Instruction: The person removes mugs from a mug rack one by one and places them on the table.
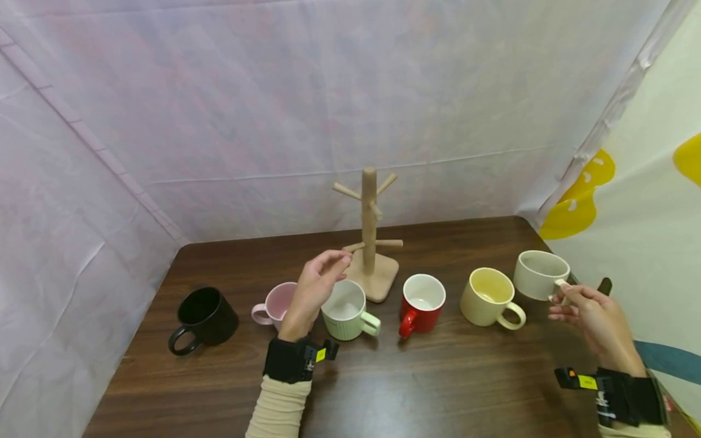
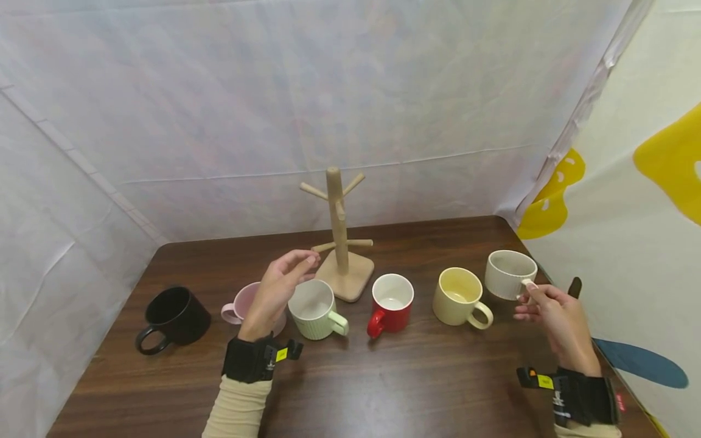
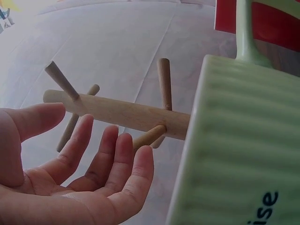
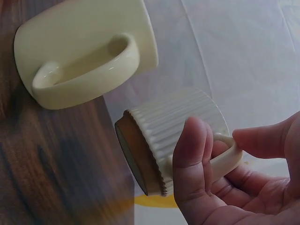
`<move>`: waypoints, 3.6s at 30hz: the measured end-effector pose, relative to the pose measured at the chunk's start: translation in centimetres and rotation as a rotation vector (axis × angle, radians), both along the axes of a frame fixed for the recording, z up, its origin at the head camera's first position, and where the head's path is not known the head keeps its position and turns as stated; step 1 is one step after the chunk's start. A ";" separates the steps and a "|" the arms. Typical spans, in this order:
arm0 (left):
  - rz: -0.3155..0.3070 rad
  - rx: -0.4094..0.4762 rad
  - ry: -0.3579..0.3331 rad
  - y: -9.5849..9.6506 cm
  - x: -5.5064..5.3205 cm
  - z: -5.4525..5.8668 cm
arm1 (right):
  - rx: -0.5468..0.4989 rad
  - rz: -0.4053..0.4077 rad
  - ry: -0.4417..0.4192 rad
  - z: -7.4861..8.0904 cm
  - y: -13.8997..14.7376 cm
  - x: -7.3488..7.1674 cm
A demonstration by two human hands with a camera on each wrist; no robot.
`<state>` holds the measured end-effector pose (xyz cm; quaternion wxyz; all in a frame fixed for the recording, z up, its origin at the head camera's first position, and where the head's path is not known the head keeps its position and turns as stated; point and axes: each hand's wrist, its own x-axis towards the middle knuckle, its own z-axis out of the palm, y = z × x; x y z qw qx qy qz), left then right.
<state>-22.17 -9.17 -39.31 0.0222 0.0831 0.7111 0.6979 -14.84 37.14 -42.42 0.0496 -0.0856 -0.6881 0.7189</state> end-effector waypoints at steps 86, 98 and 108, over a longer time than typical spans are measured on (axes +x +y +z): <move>-0.015 0.031 -0.012 -0.3 0.2 0.2 | -0.280 0.205 0.006 -6.0 2.5 1.5; -0.014 0.024 -0.024 -0.2 0.2 0.3 | -0.261 0.202 -0.010 -5.8 2.5 1.7; -0.012 0.013 -0.024 -0.2 0.1 0.2 | -0.252 0.176 -0.033 -5.8 2.5 1.6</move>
